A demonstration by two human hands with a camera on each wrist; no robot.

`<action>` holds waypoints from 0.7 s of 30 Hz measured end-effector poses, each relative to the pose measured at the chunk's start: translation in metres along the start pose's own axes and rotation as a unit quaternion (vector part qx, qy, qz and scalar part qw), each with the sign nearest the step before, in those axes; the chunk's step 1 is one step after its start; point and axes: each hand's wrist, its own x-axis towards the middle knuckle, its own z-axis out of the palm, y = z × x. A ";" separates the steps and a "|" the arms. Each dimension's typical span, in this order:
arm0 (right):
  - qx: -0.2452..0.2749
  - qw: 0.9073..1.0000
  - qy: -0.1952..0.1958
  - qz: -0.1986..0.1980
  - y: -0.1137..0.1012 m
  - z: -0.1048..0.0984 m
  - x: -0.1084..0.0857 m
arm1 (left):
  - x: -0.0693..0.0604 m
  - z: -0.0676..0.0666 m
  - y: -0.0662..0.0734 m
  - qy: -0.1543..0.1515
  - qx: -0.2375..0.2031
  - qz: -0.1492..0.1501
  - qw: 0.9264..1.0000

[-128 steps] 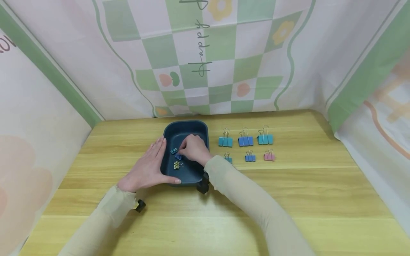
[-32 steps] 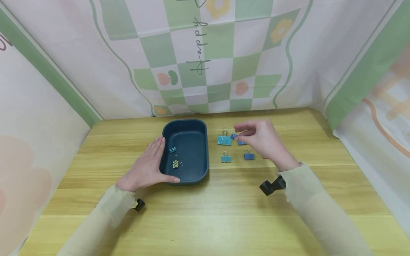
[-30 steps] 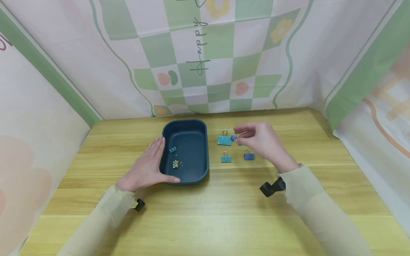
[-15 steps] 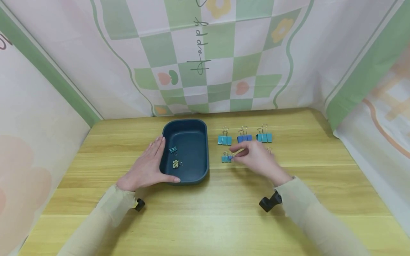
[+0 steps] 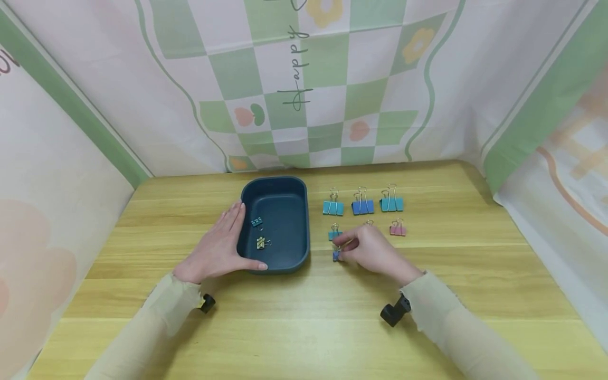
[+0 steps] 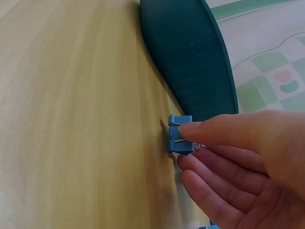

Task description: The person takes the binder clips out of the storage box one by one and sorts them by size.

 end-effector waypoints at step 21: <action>0.011 1.000 0.015 0.018 -0.001 -0.002 -0.006 | 0.000 0.000 0.001 0.004 -0.004 -0.001 1.000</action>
